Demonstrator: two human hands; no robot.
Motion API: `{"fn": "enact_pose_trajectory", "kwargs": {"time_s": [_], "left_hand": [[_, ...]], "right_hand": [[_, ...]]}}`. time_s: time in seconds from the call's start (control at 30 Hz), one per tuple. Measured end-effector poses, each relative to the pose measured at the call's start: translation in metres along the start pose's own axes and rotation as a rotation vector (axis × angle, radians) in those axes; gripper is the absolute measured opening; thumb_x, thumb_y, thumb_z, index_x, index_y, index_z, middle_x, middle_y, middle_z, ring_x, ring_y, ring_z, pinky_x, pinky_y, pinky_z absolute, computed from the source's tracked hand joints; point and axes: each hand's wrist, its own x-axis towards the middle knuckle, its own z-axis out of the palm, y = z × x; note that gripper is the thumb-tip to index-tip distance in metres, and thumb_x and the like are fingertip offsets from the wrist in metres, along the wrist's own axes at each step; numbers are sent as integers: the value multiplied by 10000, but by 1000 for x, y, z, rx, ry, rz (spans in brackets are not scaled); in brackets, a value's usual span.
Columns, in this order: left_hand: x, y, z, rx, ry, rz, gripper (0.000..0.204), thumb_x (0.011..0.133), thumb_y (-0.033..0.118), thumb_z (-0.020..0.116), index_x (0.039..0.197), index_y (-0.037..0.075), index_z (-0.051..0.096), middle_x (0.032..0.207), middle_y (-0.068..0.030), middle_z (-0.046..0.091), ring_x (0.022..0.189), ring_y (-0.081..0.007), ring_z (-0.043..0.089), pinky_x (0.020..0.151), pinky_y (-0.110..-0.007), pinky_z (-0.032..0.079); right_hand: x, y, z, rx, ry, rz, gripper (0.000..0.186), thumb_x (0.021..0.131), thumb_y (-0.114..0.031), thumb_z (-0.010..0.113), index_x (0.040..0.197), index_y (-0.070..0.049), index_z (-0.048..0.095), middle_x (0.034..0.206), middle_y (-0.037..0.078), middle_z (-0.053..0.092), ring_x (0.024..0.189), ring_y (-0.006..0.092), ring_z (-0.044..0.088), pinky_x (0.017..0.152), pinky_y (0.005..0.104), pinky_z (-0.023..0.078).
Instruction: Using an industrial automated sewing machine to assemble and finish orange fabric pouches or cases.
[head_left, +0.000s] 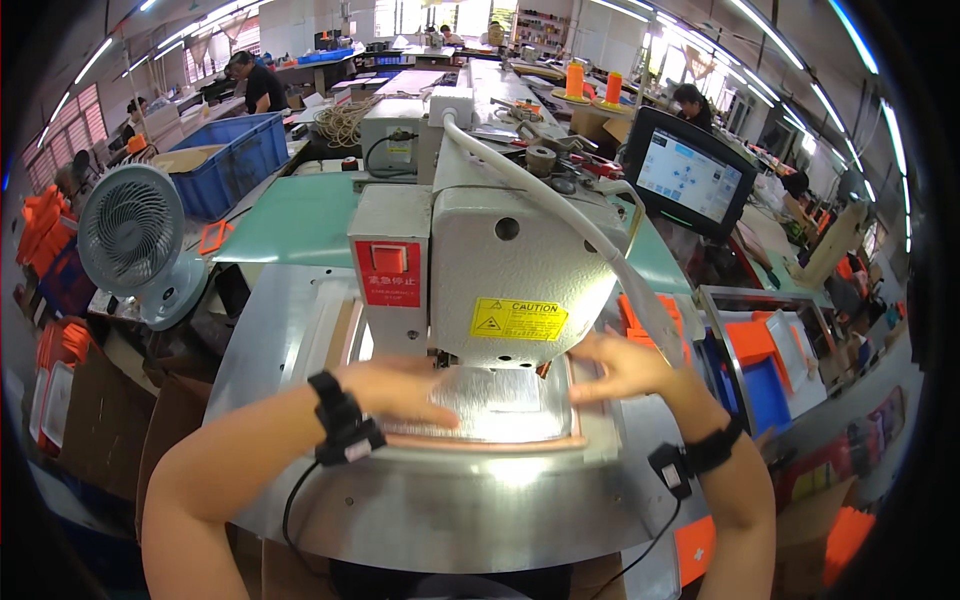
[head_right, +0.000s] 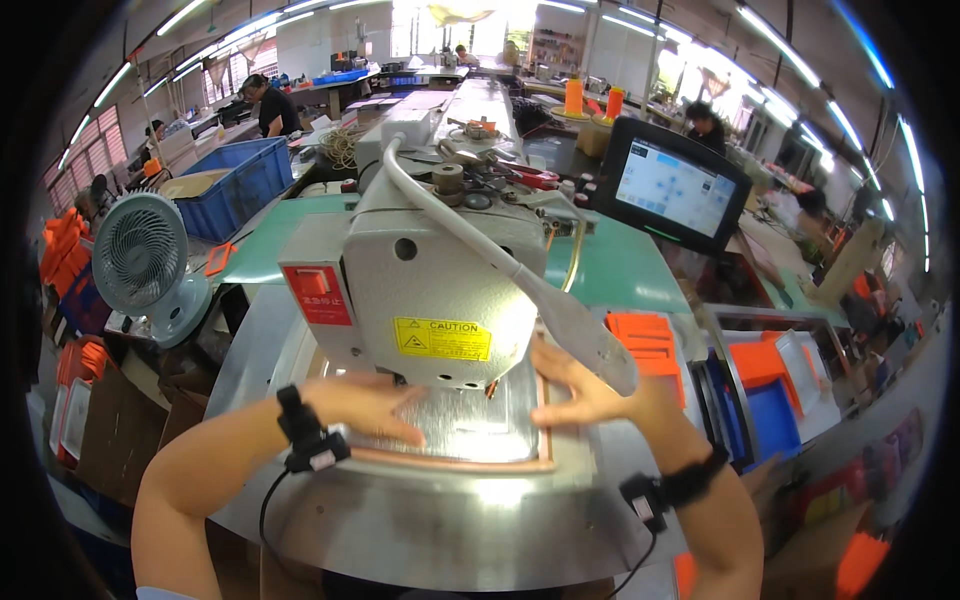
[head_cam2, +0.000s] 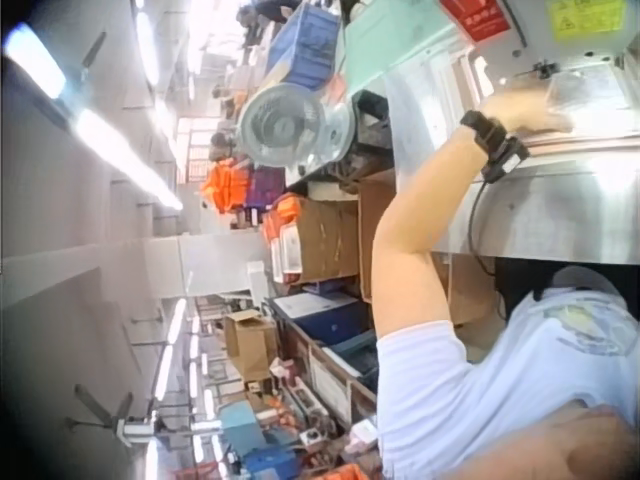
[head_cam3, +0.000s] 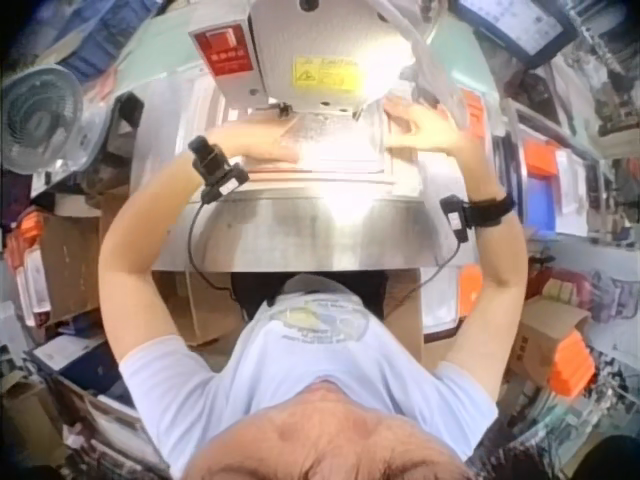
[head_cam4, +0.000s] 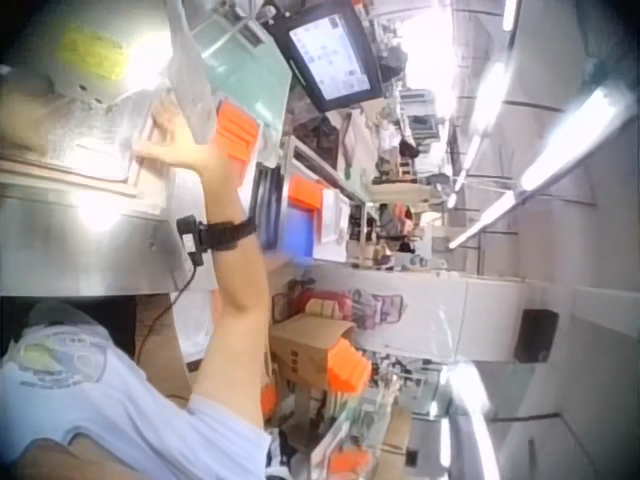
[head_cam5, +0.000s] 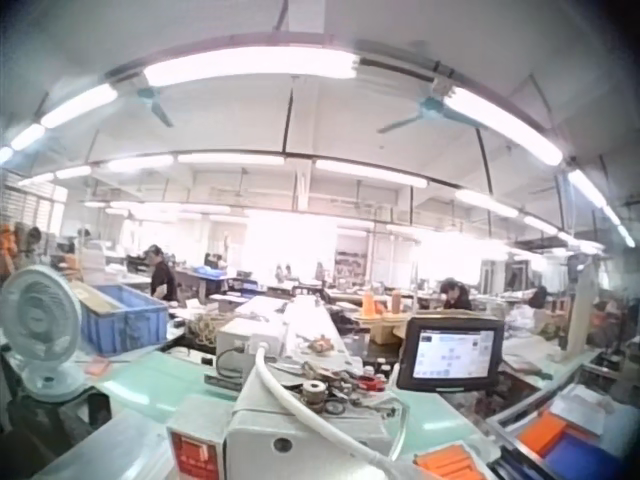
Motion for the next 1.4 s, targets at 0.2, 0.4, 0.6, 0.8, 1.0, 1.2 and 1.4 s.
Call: {"fn": "enact_pose_trajectory", "kwargs": {"time_s": [0.2,0.4,0.6,0.8,1.0,1.2,1.4], "left_hand": [[-42,17,60,245,365,116,947,844,620,631,1525,56,294,1520,-316,335,1469,-512,145,1114,-719,179],[-78,5,28,233,628,-198,725,830,340,709,1434,48,435,1304,-251,551,1122,-434,575,895,-552,476],[-94,-32,48,-297,763,-213,632,815,143,592,1404,-36,452,765,-252,630,744,-433,632,678,-441,499],[-120,-32,54,-495,838,-238,656,784,61,557,1423,-37,445,622,-153,555,620,-237,608,597,-359,451],[-164,16,83,-1228,1108,69,729,901,170,625,1531,1,301,1204,-105,569,1008,-166,596,880,-279,469],[-137,91,132,-1470,1357,412,899,888,294,761,1543,16,213,1452,-154,446,1332,-259,444,1117,-397,348],[-143,63,151,-1824,1366,-48,588,875,66,672,1405,54,419,1303,-161,542,1193,-310,566,1011,-460,494]], "right_hand": [[-43,-64,55,-285,158,168,855,859,-425,689,1459,79,346,1562,257,290,1451,368,305,1158,649,186],[-53,-81,66,-334,332,291,670,839,-333,702,1339,58,488,1275,237,539,1169,372,541,982,539,423],[-46,-72,86,-186,421,203,486,859,-225,669,1210,91,555,792,195,633,717,379,636,639,466,516],[-18,-79,86,-240,278,222,414,859,-149,664,1149,130,567,802,239,664,739,412,661,668,480,529],[2,-78,85,-81,278,132,335,849,-133,691,1104,65,603,801,243,658,750,420,661,673,466,521],[17,-76,95,171,330,45,337,847,-87,715,1157,17,637,790,197,674,667,308,655,660,393,519],[16,-116,102,460,258,-57,363,916,-73,642,1273,-11,618,831,158,696,721,231,673,651,335,518]]}}
